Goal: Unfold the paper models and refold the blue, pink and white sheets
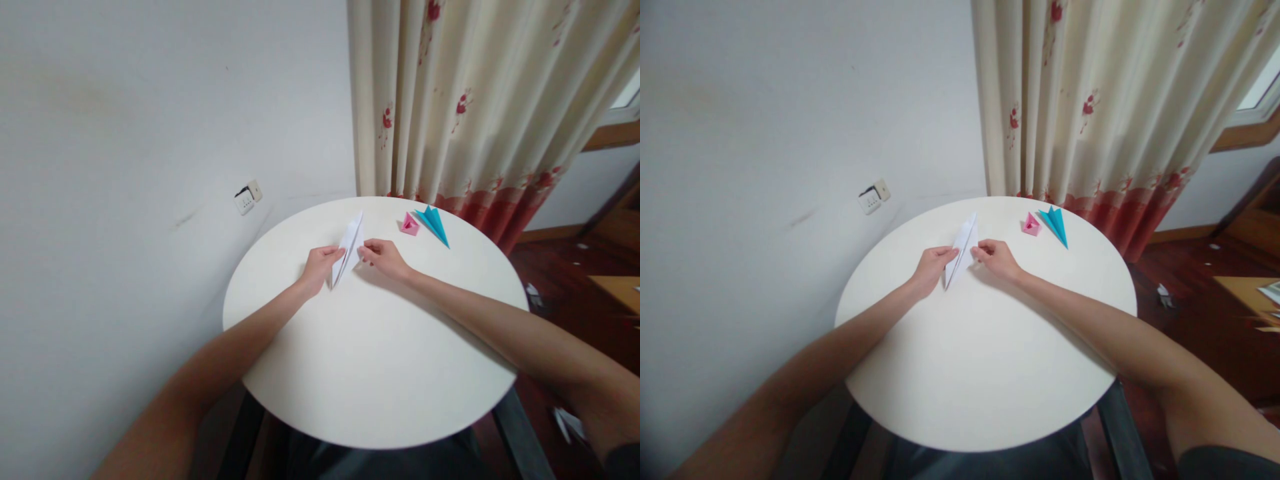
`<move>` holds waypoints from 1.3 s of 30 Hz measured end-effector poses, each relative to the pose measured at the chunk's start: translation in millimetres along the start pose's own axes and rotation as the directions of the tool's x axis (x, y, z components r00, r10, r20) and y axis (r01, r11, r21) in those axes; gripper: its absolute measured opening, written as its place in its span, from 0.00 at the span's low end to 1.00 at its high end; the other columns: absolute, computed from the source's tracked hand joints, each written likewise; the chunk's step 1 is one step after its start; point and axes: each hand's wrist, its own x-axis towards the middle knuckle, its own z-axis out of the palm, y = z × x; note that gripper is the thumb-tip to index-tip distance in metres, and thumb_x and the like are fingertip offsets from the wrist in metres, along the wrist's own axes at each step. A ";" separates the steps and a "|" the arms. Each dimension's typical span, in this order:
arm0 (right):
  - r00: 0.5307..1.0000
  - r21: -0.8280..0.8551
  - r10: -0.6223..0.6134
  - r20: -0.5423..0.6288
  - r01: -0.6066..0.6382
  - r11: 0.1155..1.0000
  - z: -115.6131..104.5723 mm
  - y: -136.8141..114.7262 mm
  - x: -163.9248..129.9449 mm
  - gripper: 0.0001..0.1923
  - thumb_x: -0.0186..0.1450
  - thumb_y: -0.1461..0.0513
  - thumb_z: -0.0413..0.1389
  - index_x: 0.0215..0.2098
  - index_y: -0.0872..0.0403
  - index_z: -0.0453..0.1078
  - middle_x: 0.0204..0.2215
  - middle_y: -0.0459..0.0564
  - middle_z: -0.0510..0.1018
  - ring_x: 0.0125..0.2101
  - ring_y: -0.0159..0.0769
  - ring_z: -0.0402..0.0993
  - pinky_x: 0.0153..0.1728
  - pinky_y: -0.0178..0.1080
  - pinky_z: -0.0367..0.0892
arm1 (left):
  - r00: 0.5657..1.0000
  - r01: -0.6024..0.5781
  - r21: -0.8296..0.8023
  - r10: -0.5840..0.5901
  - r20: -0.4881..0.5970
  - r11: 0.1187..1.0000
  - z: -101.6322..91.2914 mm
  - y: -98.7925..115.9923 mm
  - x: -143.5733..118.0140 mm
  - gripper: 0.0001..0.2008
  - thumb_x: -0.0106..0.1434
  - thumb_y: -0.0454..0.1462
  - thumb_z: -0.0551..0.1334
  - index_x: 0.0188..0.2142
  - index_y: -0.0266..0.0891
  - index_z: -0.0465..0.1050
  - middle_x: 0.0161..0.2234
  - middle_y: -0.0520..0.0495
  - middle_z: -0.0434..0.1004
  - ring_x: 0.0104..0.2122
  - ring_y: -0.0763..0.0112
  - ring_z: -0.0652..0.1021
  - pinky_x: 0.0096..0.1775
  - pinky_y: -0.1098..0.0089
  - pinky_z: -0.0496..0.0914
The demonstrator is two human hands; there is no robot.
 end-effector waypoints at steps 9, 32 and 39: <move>0.996 0.110 0.077 0.053 -0.082 0.991 5.8 -6.3 -5.9 0.16 0.53 0.51 0.61 0.21 0.56 0.70 0.19 0.45 0.72 0.22 0.31 0.65 0.23 0.34 0.59 | 0.983 0.006 0.095 -0.023 0.181 0.995 3.0 5.3 -5.3 0.25 0.51 0.55 0.73 0.34 0.34 0.84 0.32 0.43 0.84 0.35 0.60 0.80 0.42 0.65 0.70; 0.971 0.503 0.073 0.228 -0.182 0.845 3.8 -8.5 -8.5 0.27 0.54 0.40 0.67 0.34 0.56 0.77 0.25 0.48 0.76 0.25 0.31 0.67 0.27 0.35 0.61 | 0.985 0.143 -0.081 -0.134 0.109 0.986 1.5 -0.3 -1.4 0.20 0.50 0.50 0.75 0.31 0.33 0.82 0.33 0.39 0.83 0.33 0.61 0.80 0.39 0.65 0.70; 0.986 0.408 0.087 0.139 -0.137 0.903 8.7 -11.2 -8.9 0.25 0.50 0.43 0.69 0.28 0.55 0.73 0.20 0.44 0.72 0.21 0.29 0.61 0.23 0.35 0.55 | 0.984 0.126 -0.017 -0.123 0.128 0.992 6.2 -1.6 -5.4 0.24 0.49 0.53 0.74 0.31 0.33 0.82 0.31 0.41 0.83 0.30 0.64 0.78 0.38 0.66 0.69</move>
